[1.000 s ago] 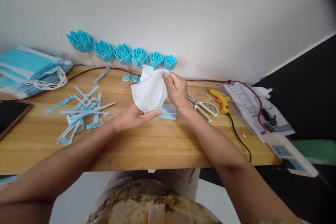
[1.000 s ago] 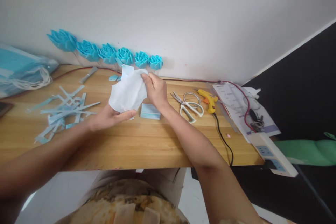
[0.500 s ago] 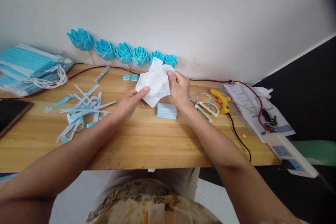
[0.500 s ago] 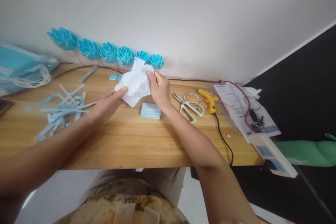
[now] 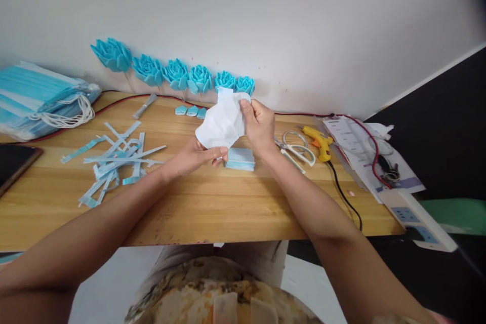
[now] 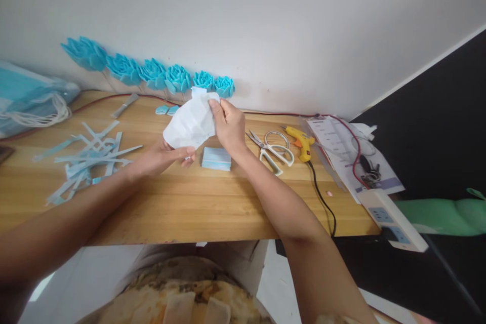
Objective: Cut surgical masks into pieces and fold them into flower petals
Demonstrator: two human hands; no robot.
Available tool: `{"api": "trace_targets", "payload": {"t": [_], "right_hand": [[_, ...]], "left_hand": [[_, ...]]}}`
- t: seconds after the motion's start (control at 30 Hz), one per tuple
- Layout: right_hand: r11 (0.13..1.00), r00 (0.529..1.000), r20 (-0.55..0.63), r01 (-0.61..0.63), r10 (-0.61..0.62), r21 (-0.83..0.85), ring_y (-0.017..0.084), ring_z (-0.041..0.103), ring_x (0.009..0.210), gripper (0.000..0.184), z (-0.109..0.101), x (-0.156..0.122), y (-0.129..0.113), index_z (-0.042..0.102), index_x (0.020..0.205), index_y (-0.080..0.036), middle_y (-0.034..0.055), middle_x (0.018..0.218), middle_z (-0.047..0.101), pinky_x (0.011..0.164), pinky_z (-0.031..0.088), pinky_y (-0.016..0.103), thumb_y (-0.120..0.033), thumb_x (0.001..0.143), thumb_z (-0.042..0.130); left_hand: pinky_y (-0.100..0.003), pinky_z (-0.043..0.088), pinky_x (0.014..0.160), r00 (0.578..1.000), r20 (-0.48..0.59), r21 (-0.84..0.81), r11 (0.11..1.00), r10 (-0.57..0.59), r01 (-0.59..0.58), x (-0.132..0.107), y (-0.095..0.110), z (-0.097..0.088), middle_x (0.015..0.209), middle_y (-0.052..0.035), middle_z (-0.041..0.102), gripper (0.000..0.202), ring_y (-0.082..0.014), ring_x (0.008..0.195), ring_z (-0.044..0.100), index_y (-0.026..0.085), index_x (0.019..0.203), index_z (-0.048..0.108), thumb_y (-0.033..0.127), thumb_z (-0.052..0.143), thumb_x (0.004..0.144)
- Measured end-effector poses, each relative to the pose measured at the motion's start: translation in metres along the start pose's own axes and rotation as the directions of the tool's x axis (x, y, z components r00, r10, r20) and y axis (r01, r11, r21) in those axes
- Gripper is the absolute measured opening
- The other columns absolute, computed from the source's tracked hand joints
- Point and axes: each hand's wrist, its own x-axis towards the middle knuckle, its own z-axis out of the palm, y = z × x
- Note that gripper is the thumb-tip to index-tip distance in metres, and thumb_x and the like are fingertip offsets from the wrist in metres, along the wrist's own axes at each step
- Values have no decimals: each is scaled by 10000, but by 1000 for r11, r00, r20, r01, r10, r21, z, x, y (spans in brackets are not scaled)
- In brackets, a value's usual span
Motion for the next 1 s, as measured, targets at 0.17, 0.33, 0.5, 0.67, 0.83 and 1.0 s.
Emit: {"api": "trace_targets", "payload": {"t": [0.17,0.33,0.5,0.67,0.83,1.0], "right_hand": [[999,999,12,35,-34,-36,108,276,588,600,-3,2,-3,274,624,-235,-51,596,243,558,260,275,-724,932,436],[997,998,24,57,-56,-47,110,275,588,603,-3,2,-3,273,624,-235,-49,598,253,566,262,280,-729,934,423],[996,997,36,74,-73,-53,108,278,578,601,-4,3,-3,282,620,-234,-51,587,256,571,258,283,-725,937,425],[993,996,45,84,-81,-80,111,285,575,598,-4,2,-1,285,626,-234,-49,580,274,576,261,285,-725,941,415],[989,993,51,107,-102,-106,114,291,575,587,-4,2,0,308,630,-233,-46,578,305,579,263,288,-714,951,407],[980,992,54,119,-112,-159,115,267,575,586,-8,3,1,349,632,-232,-44,578,309,578,244,292,-724,944,407]], "left_hand": [[-253,385,542,999,21,-58,998,29,-28,-1,-1,0,637,-10,585,307,-90,533,467,138,733,666,413,737,850],[-258,384,547,998,31,-68,996,54,-51,-2,0,-1,623,-4,568,272,-94,543,463,145,735,663,377,740,855],[-266,376,539,999,23,-77,996,37,-35,-3,4,-1,619,0,558,279,-93,536,437,152,727,638,380,749,842],[-265,365,532,999,34,-87,996,35,-32,-3,5,-1,623,3,555,269,-89,533,429,155,716,630,366,744,838],[-264,362,527,999,44,-60,998,16,-13,-3,6,-2,621,-1,548,277,-93,532,424,159,689,621,369,729,834],[-262,385,549,999,45,-33,999,16,-15,-4,9,-3,601,6,534,300,-96,533,424,161,680,610,391,723,836]]}}
